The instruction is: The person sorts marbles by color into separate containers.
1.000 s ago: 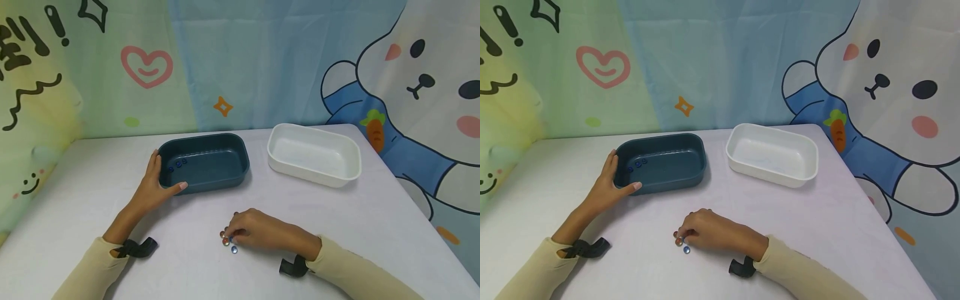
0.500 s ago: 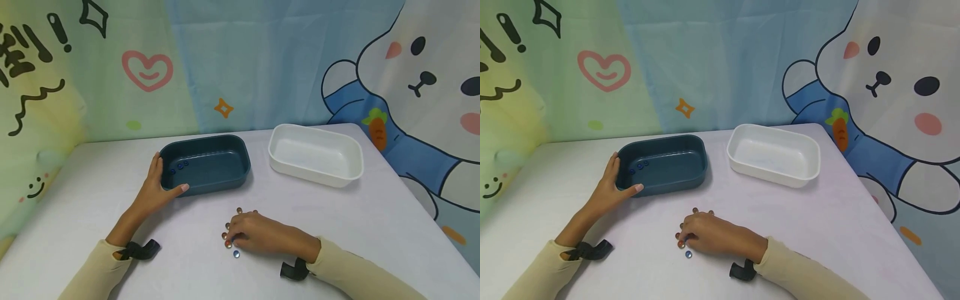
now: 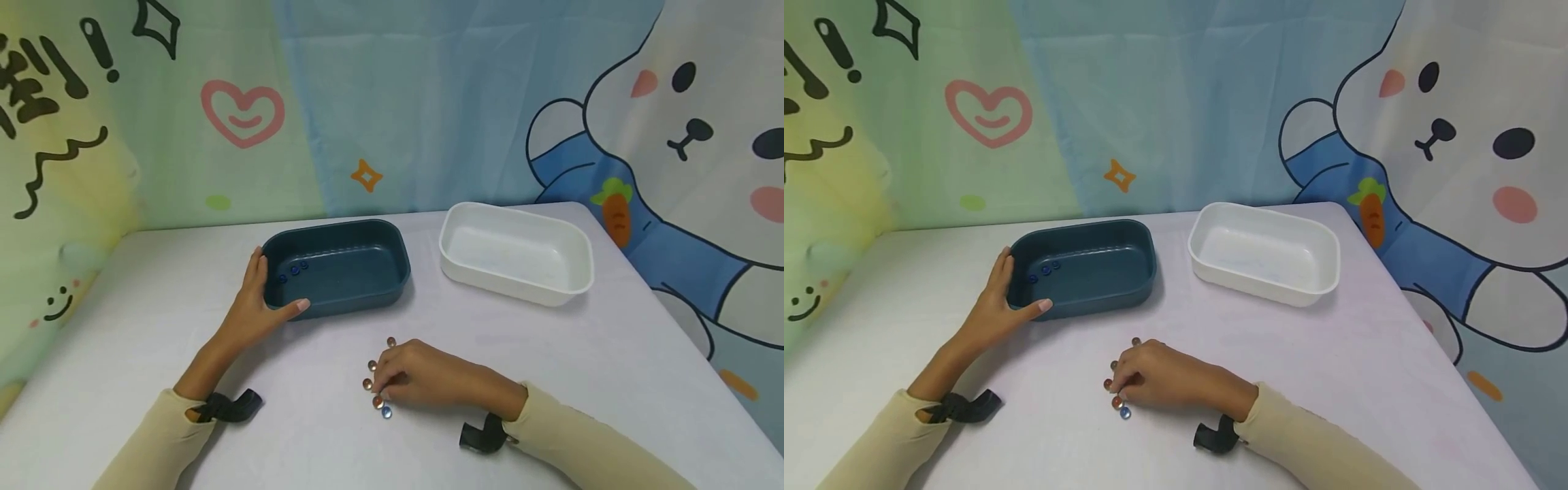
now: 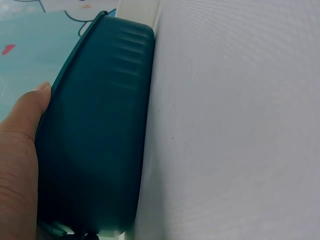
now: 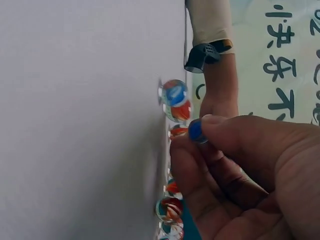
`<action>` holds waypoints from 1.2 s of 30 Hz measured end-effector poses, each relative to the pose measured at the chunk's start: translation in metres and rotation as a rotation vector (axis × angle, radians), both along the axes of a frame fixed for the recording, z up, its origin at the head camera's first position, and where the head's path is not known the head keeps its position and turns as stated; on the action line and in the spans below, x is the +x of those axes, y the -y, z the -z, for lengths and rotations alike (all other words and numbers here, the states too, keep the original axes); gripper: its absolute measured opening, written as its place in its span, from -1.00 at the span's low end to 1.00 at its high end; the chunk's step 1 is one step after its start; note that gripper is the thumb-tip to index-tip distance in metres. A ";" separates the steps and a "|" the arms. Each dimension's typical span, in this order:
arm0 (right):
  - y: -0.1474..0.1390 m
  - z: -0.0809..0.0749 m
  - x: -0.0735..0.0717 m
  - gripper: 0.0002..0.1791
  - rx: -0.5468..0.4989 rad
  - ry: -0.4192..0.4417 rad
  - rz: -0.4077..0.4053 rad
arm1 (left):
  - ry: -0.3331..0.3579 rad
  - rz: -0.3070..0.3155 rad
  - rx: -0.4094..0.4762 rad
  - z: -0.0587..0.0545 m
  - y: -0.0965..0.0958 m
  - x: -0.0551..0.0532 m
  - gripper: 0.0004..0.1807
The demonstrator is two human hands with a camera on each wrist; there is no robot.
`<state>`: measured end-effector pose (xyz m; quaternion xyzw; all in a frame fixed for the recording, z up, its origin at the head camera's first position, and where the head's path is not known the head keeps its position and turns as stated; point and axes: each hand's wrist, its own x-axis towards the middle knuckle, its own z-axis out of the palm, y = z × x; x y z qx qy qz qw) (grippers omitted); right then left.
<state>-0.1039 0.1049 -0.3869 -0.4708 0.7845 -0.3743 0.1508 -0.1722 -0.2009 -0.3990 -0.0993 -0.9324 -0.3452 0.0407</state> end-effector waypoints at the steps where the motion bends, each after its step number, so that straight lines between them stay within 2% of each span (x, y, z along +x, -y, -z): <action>1: -0.001 -0.001 -0.001 -0.86 -0.014 0.028 0.003 | 0.001 0.000 0.000 0.000 0.000 0.000 0.19; 5: -0.009 -0.008 -0.009 -0.85 -0.046 0.093 0.062 | 0.008 -0.003 -0.003 0.001 -0.001 0.000 0.19; 10: -0.018 -0.019 -0.019 -0.84 -0.110 0.130 0.135 | 0.019 -0.008 -0.002 0.001 0.000 0.001 0.20; 22: -0.016 -0.054 -0.034 -0.83 -0.208 0.116 0.192 | 0.002 -0.011 0.002 0.000 0.000 0.000 0.20; 27: -0.013 -0.057 -0.045 -0.84 -0.245 0.113 0.200 | -0.002 -0.017 -0.004 -0.001 -0.001 0.000 0.20; 32: -0.015 -0.057 -0.056 -0.83 -0.303 0.105 0.263 | -0.010 -0.008 -0.006 0.000 0.000 -0.001 0.20; 36: -0.014 -0.060 -0.065 -0.84 -0.288 0.099 0.309 | -0.007 -0.013 -0.013 -0.001 0.001 -0.001 0.21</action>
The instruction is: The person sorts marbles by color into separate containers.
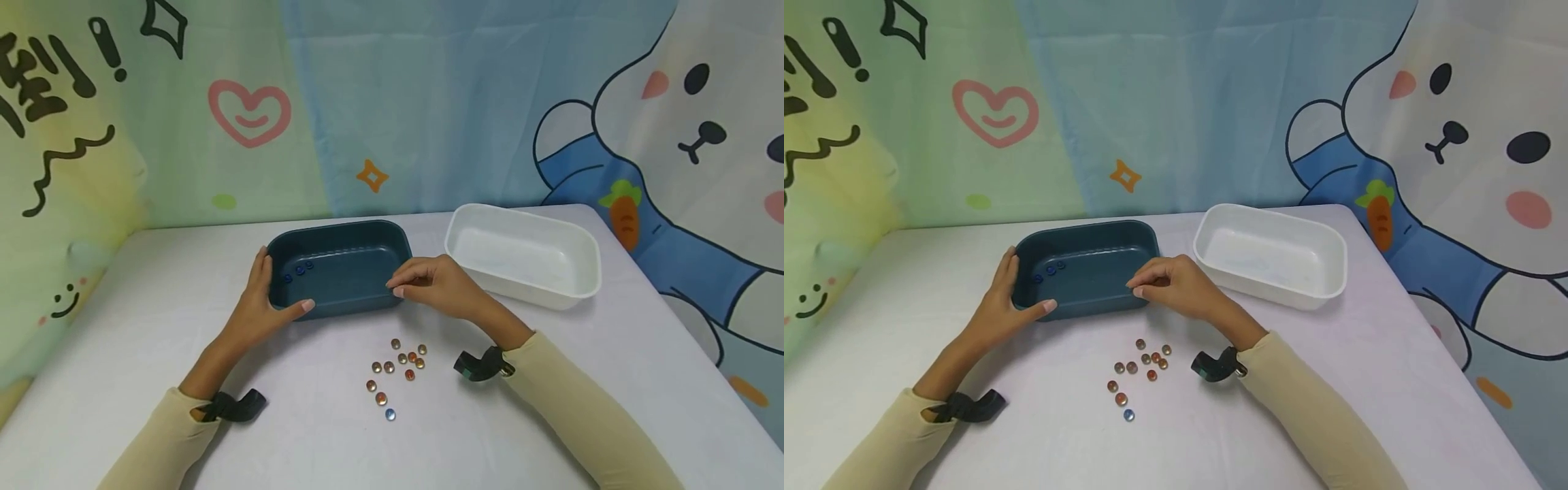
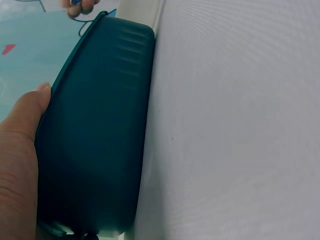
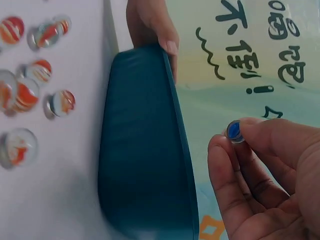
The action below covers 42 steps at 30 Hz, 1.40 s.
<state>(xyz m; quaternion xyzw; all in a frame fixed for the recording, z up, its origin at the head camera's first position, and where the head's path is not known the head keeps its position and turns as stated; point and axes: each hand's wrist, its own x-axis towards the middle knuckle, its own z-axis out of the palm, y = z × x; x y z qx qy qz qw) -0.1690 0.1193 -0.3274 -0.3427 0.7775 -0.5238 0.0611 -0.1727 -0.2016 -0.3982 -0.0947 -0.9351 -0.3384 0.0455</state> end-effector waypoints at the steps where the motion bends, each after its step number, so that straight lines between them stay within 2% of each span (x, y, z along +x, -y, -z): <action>1: 0.001 -0.001 -0.002 -0.84 0.014 -0.004 0.012 | 0.002 0.000 -0.001 0.000 0.000 0.000 0.21; 12: 0.006 -0.006 -0.027 -0.82 0.068 0.034 0.041 | 0.010 0.002 0.010 -0.001 -0.001 0.001 0.20; 21: 0.006 0.020 -0.064 -0.84 0.123 0.102 0.095 | 0.016 0.010 0.010 0.000 -0.002 0.001 0.20; 28: 0.009 0.025 -0.089 -0.84 0.113 0.205 0.127 | -0.005 0.003 0.011 0.000 -0.001 0.001 0.20; 34: 0.009 0.022 -0.100 -0.83 0.144 0.313 0.145 | -0.003 0.007 0.013 0.000 -0.001 0.001 0.20; 42: 0.011 0.017 -0.111 -0.80 0.147 0.389 0.128 | 0.012 0.003 0.009 -0.001 0.000 0.001 0.20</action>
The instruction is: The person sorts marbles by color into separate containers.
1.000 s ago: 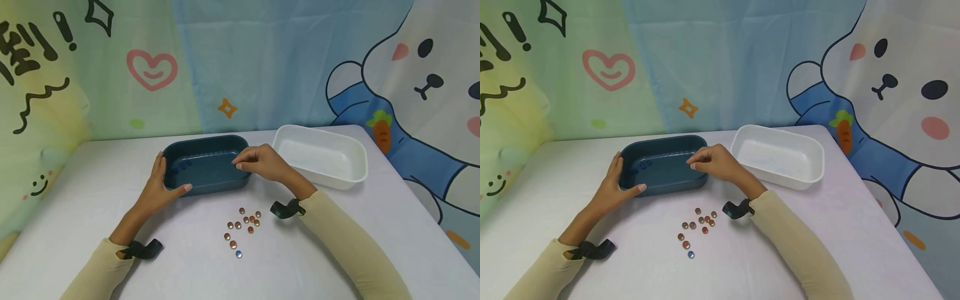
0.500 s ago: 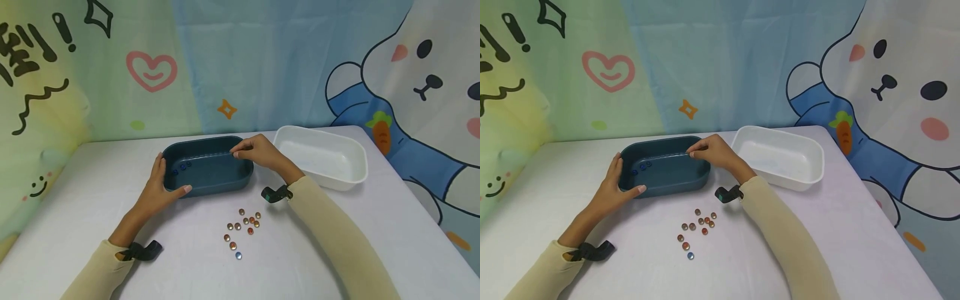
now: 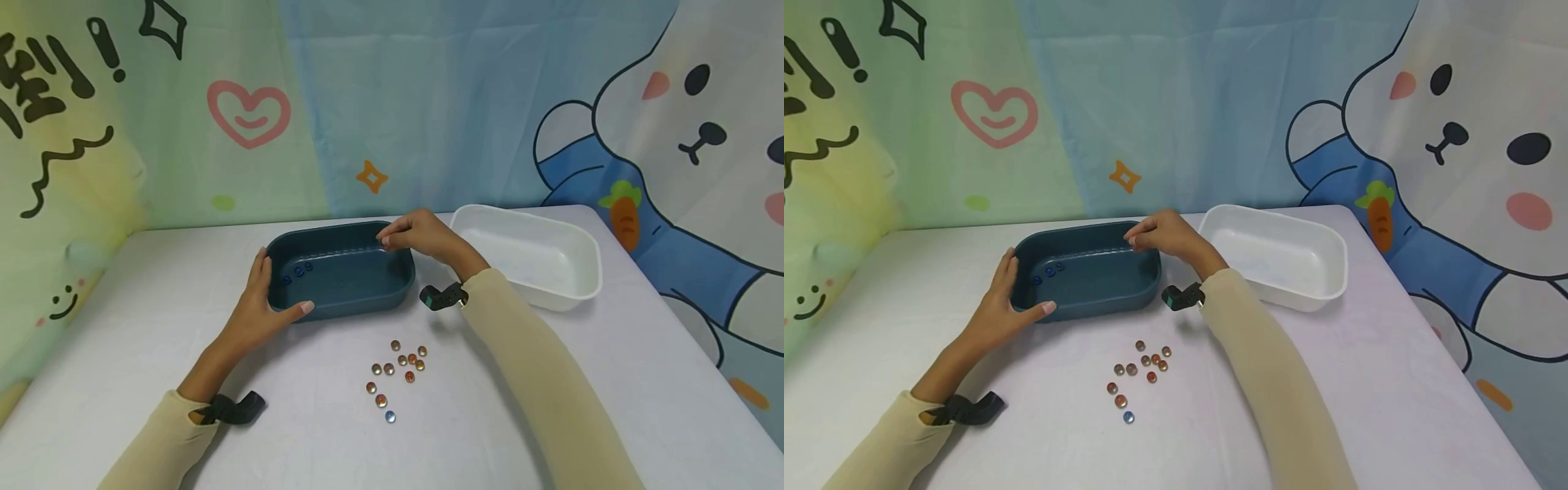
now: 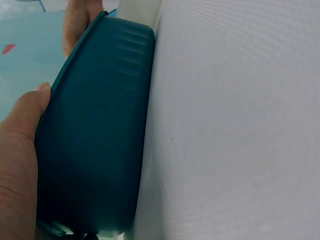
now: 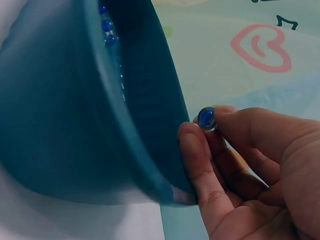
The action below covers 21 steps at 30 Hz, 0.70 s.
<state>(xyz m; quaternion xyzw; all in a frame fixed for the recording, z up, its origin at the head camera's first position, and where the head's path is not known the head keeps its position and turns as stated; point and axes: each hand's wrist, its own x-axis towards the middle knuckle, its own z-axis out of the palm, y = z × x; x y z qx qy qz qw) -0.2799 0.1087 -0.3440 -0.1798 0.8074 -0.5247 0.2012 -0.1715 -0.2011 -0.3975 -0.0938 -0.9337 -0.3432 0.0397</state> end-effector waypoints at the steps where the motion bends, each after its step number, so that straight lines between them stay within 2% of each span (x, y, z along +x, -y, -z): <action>1: 0.000 0.000 -0.001 -0.79 0.002 0.002 0.009 | 0.002 0.000 -0.002 0.000 0.000 0.000 0.20; 9: 0.002 -0.002 -0.013 -0.69 -0.150 0.111 0.160 | -0.004 0.005 -0.005 -0.002 -0.002 -0.001 0.21; 21: 0.016 -0.005 -0.019 -0.71 -0.160 0.154 0.293 | -0.005 -0.005 -0.004 -0.001 -0.002 -0.002 0.21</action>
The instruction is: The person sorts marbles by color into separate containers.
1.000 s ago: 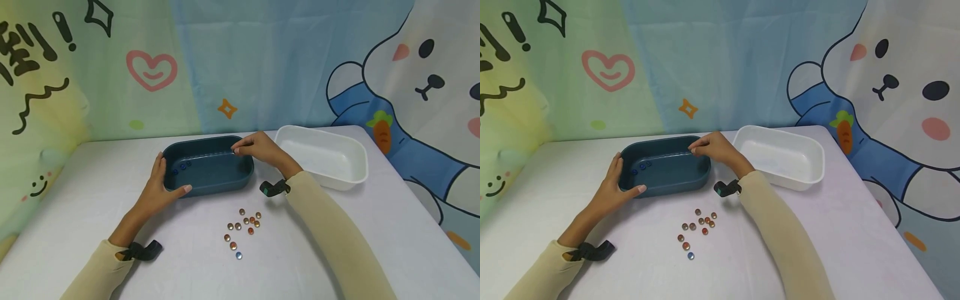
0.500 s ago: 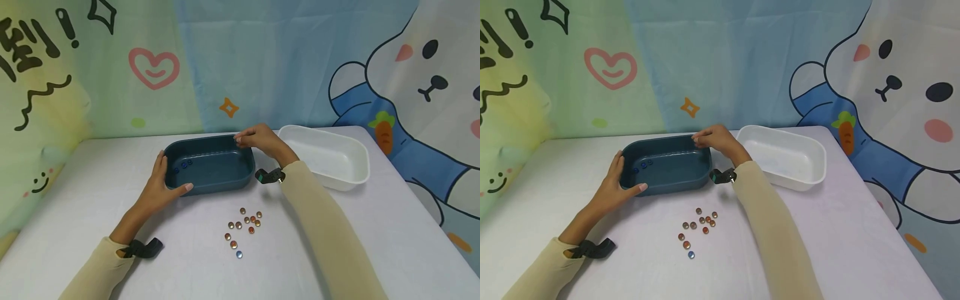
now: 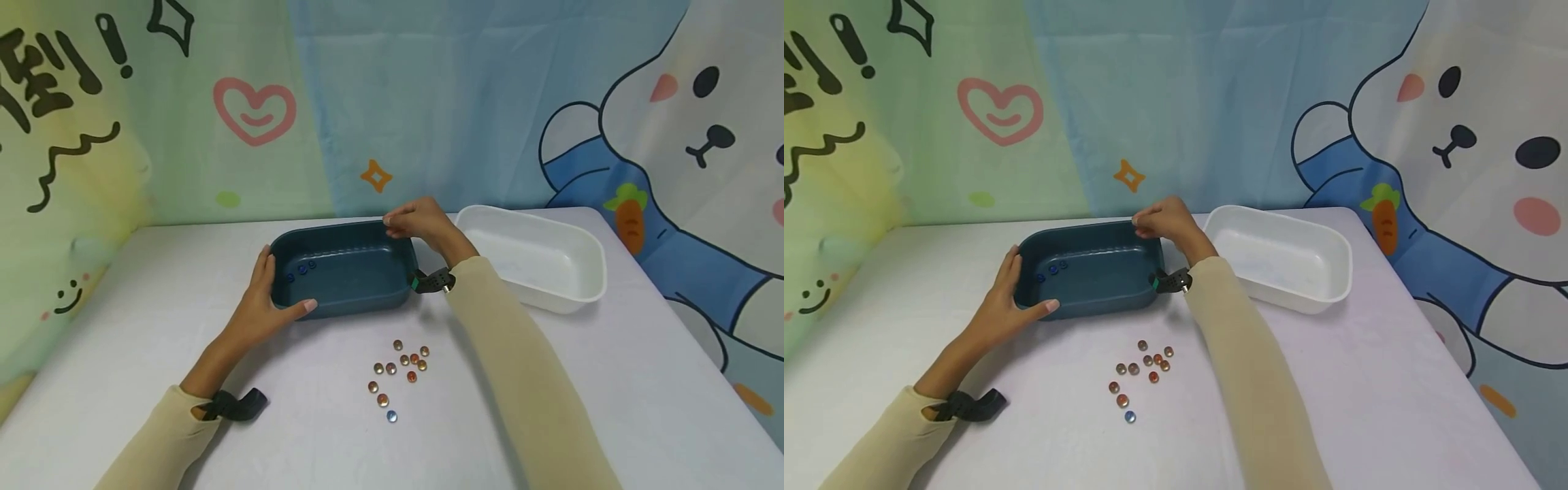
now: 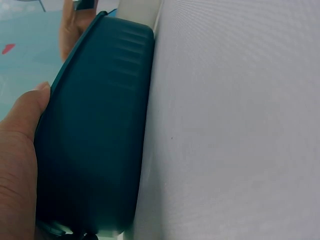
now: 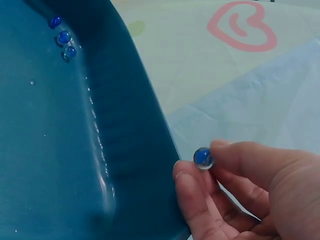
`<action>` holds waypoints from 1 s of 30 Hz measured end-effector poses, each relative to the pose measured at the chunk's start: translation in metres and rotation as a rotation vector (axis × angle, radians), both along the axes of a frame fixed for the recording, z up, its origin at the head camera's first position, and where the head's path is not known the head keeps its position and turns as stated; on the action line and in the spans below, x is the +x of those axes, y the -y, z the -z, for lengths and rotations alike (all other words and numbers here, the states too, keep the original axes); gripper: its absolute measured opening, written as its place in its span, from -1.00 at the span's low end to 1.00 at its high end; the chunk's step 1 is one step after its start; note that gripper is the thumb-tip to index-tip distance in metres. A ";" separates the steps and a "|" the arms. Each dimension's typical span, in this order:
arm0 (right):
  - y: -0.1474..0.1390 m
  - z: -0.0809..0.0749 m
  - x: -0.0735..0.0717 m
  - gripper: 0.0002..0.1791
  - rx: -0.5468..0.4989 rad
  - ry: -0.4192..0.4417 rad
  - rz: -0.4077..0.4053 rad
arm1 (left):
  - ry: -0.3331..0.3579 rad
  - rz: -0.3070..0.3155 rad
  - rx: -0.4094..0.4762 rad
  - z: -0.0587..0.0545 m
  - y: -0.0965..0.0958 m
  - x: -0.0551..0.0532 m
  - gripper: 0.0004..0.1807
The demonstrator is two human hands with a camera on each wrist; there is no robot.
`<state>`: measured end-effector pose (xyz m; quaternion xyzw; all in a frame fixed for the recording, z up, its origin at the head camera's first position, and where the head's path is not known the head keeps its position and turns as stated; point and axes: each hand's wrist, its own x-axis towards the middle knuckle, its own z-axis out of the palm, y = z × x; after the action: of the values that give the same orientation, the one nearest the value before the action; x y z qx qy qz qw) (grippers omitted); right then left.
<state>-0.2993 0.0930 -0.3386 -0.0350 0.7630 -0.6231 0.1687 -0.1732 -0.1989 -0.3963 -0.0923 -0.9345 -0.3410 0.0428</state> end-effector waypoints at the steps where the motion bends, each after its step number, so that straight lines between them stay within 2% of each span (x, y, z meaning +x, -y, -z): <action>1: 0.000 0.000 0.001 -0.70 0.000 0.000 0.003 | 0.002 0.001 0.000 0.001 0.000 0.000 0.21; 14: 0.000 0.002 0.003 -0.71 -0.005 -0.015 0.018 | 0.000 -0.001 -0.005 0.001 -0.001 0.001 0.21; 20: 0.002 0.003 0.005 -0.73 0.036 -0.047 0.033 | -0.007 -0.003 -0.011 0.000 0.000 0.001 0.20; 30: 0.001 0.003 0.013 -0.71 0.093 -0.103 -0.005 | -0.009 -0.001 -0.007 0.000 -0.001 0.001 0.20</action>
<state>-0.2866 0.0921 -0.3413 -0.0609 0.7987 -0.5838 0.1323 -0.1724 -0.1976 -0.3963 -0.0937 -0.9355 -0.3375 0.0467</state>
